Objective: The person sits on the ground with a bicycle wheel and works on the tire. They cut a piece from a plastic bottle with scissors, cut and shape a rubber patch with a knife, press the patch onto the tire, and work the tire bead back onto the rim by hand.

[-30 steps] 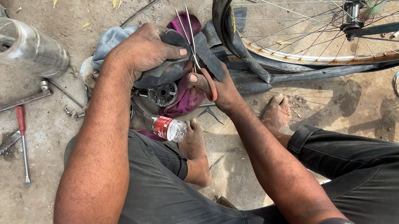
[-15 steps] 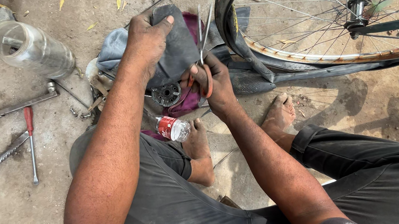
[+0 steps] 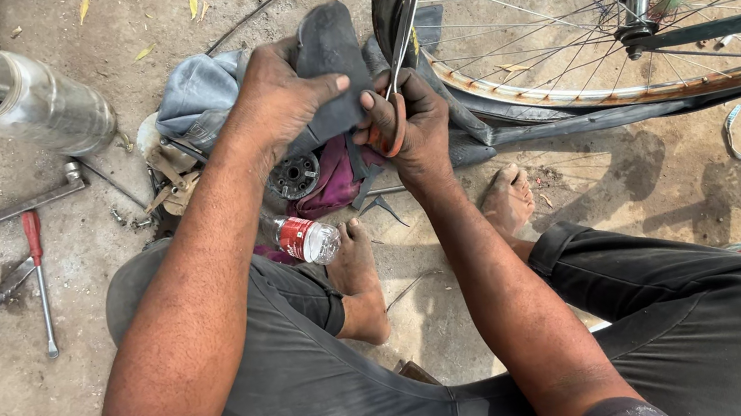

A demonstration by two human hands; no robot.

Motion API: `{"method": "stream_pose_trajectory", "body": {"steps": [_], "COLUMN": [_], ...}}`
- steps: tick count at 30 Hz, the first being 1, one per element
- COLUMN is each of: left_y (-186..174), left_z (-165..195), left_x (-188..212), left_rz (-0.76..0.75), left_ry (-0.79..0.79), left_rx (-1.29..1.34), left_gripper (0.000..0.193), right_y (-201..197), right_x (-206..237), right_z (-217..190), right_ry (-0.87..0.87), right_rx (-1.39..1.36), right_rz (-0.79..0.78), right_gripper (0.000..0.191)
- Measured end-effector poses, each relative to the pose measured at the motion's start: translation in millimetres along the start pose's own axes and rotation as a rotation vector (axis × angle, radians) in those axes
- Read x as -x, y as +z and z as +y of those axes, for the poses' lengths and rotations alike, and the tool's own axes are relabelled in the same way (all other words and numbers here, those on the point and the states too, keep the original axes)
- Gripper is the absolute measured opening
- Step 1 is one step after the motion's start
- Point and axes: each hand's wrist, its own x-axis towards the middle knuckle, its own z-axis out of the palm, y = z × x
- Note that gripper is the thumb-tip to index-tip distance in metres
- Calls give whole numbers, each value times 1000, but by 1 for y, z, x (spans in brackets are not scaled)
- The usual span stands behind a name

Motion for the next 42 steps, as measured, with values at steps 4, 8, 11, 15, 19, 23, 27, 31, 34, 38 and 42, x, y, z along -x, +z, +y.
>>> {"method": "stream_pose_trajectory", "body": {"steps": [4,8,11,15,19,23,27,31,34,38,42], "left_y": [-11,-13,-9,-7,2,30,55,66,74,82,83], "left_z": [-5,-9,-12,-18,-27,-42,-54,-50,-45,-47,-47], "left_x": [-10,-15,-14,-17,-25,-22,-10,-6,-7,-15,-38], "left_rz": [136,147,137,105,187,133,45,-41,-150,-329,-291], "left_ry": [59,164,117,98,183,124,332,318,262,162,34], "left_rx": [78,142,81,-9,-583,-781,-935,-947,-898,-702,-519], "left_gripper": [37,27,29,29,24,24,28,25,40,57,51], "right_y": [-9,-27,-38,-40,-26,-1,11,-2,-14,-31,-53], "right_x": [7,36,59,51,12,4,10,11,8,7,6], "right_z": [39,81,99,92,52,15,8,19,25,28,35], "right_ry": [-147,75,321,276,-67,57,13,113,72,135,161], "right_rx": [399,1460,1574,1359,804,61,-64,-226,-239,-252,-112], "right_rz": [-100,-195,-391,-572,-130,-64,-5,79,107,225,297], "right_gripper": [47,60,82,58,25,24,28,30,26,21,16]}}
